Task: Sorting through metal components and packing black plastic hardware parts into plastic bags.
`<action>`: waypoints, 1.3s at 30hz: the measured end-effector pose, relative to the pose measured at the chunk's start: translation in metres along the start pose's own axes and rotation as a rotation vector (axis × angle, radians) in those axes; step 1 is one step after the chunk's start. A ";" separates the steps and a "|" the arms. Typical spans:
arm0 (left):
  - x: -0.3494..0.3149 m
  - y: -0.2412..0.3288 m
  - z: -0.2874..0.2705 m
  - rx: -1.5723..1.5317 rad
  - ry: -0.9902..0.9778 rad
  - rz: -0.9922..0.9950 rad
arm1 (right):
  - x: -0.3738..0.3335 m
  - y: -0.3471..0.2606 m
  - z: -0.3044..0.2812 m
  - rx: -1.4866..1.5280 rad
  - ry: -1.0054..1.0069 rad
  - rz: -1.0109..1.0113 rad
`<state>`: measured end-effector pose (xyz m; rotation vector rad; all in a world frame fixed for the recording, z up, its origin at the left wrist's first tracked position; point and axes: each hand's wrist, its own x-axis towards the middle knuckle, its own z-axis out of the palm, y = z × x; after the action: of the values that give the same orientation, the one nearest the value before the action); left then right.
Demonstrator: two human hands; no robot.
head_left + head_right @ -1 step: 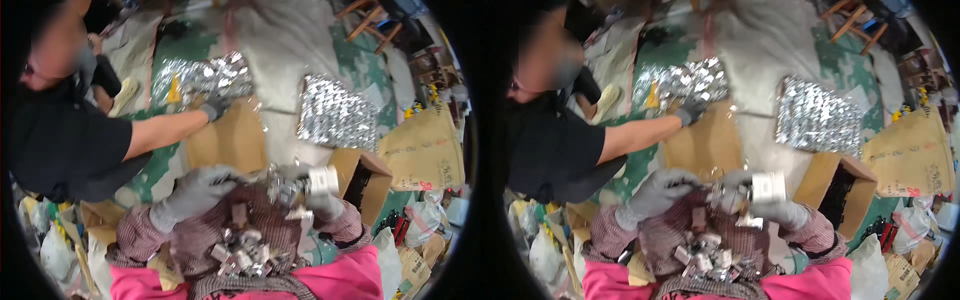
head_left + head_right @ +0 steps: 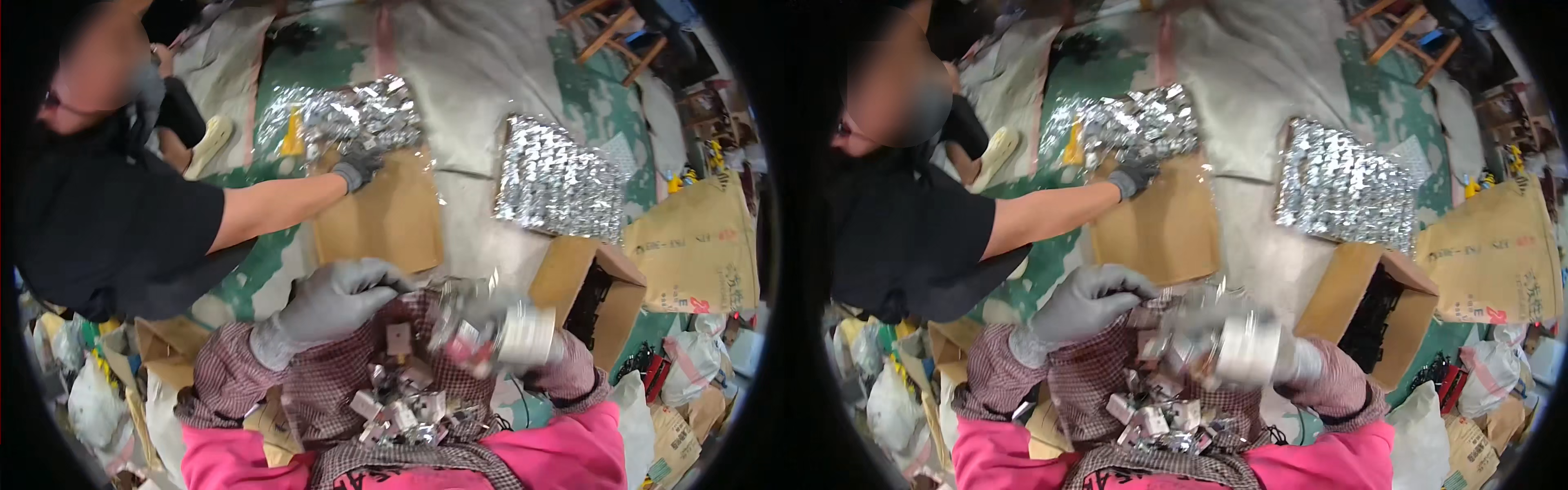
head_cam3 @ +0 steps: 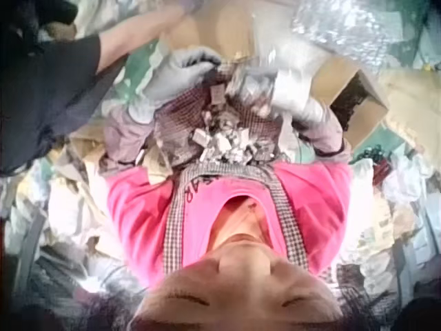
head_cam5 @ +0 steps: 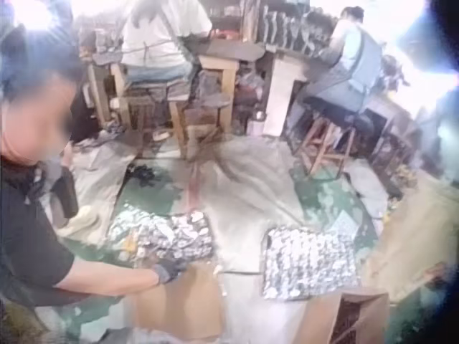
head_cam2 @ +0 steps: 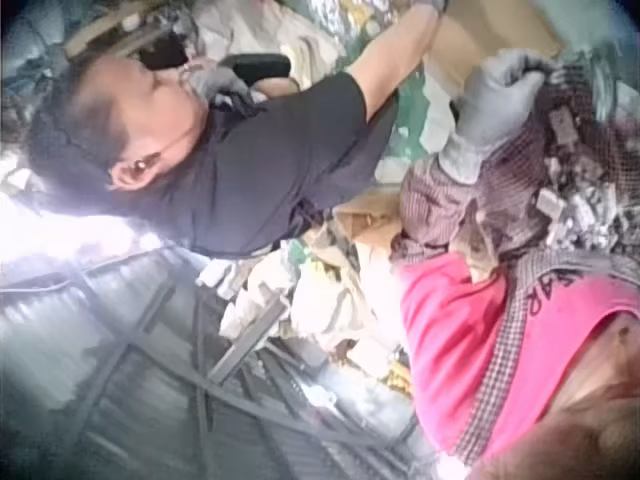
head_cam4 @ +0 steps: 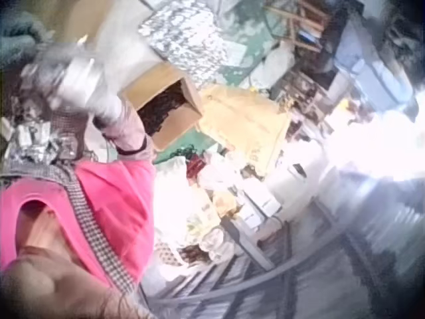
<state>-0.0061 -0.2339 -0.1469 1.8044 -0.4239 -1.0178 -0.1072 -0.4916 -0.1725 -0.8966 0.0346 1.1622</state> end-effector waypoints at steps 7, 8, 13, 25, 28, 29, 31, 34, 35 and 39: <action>-0.025 -0.009 0.015 0.265 -0.130 0.452 | -0.002 0.003 0.067 -1.228 -0.099 -0.668; -0.038 -0.010 0.019 0.490 -0.090 0.591 | -0.009 0.003 0.059 -1.094 -0.175 -0.710; -0.076 -0.016 0.020 0.733 -0.010 0.686 | -0.014 0.036 0.024 -0.684 0.761 -0.466; -0.197 0.031 0.051 0.406 0.252 0.051 | -0.105 0.118 0.198 -0.111 0.783 -0.166; -0.208 0.108 0.066 -0.084 0.269 -0.650 | -0.132 0.080 0.250 -0.224 0.916 -0.049; -0.207 0.126 0.068 -0.134 0.261 -0.669 | -0.139 0.063 0.263 0.010 0.878 0.025; -0.207 0.170 0.072 -0.175 0.247 -0.656 | -0.150 0.063 0.293 0.031 0.972 -0.035; -0.198 0.247 0.069 -0.191 0.221 -0.626 | -0.187 0.006 0.317 0.113 1.089 -0.046; -0.189 0.272 0.068 -0.184 0.201 -0.611 | -0.201 -0.008 0.323 0.153 1.129 -0.046; -0.156 0.381 0.076 -0.139 0.117 -0.518 | -0.274 -0.056 0.351 0.284 1.277 -0.117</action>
<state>-0.0999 -0.3471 0.2455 1.8760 0.1983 -1.2448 -0.3265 -0.4908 0.2191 -1.2250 1.1333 0.3046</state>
